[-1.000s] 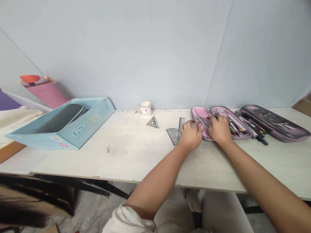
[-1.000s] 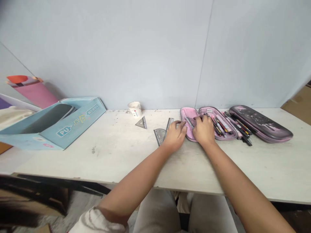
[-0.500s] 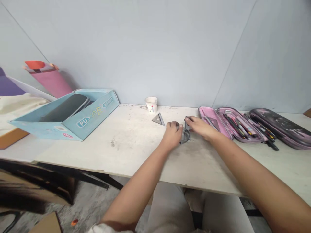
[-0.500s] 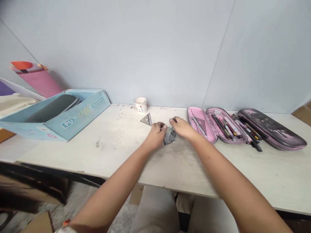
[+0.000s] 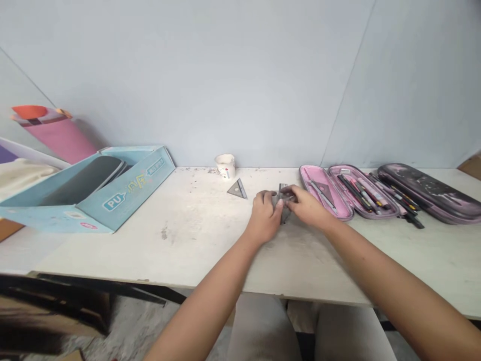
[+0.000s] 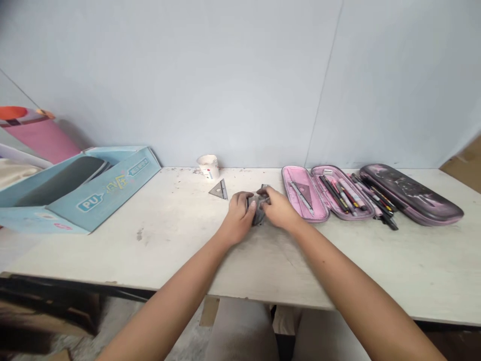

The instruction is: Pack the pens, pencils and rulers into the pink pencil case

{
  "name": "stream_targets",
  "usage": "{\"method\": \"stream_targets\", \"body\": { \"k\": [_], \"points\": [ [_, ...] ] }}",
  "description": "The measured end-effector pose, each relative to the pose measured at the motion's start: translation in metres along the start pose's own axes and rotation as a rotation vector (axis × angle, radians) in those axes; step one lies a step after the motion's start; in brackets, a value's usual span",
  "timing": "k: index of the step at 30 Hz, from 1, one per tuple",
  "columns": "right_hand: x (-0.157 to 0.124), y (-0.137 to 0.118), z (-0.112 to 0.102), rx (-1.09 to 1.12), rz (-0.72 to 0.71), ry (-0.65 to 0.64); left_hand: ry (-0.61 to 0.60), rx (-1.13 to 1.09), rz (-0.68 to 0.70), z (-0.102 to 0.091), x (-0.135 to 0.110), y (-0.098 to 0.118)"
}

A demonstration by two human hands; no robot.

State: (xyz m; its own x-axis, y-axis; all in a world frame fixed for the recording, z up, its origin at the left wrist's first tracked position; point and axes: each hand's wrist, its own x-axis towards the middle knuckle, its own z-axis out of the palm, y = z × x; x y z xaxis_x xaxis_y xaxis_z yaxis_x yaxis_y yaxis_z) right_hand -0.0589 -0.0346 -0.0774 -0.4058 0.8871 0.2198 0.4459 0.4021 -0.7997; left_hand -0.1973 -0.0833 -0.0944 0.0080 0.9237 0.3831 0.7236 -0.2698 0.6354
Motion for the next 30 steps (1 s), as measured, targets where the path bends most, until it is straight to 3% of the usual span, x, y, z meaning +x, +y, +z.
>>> {"method": "stream_targets", "body": {
  "k": [5,11,14,17,22,26,30],
  "points": [
    [-0.005,0.010,-0.036,0.059,-0.089,0.264,-0.146,-0.092,0.171,0.001,-0.001,0.032],
    [-0.015,0.042,-0.067,-0.177,-0.179,0.538,-0.238,-0.029,0.225,0.035,0.027,0.064],
    [-0.016,0.058,-0.067,-0.326,-0.082,0.529,-0.310,0.127,0.271,0.052,0.036,0.067],
    [-0.013,0.068,-0.063,-0.468,0.017,0.400,-0.348,0.266,0.323,0.060,0.037,0.065],
    [-0.010,0.075,-0.062,-0.542,-0.003,0.302,-0.331,0.259,0.282,0.048,0.039,0.057],
    [-0.013,0.071,-0.068,-0.479,-0.124,0.396,-0.254,0.016,0.106,0.023,0.040,0.048],
    [-0.017,0.050,-0.067,-0.259,-0.247,0.490,-0.197,-0.256,-0.089,0.005,0.031,0.039]
  ]
}}
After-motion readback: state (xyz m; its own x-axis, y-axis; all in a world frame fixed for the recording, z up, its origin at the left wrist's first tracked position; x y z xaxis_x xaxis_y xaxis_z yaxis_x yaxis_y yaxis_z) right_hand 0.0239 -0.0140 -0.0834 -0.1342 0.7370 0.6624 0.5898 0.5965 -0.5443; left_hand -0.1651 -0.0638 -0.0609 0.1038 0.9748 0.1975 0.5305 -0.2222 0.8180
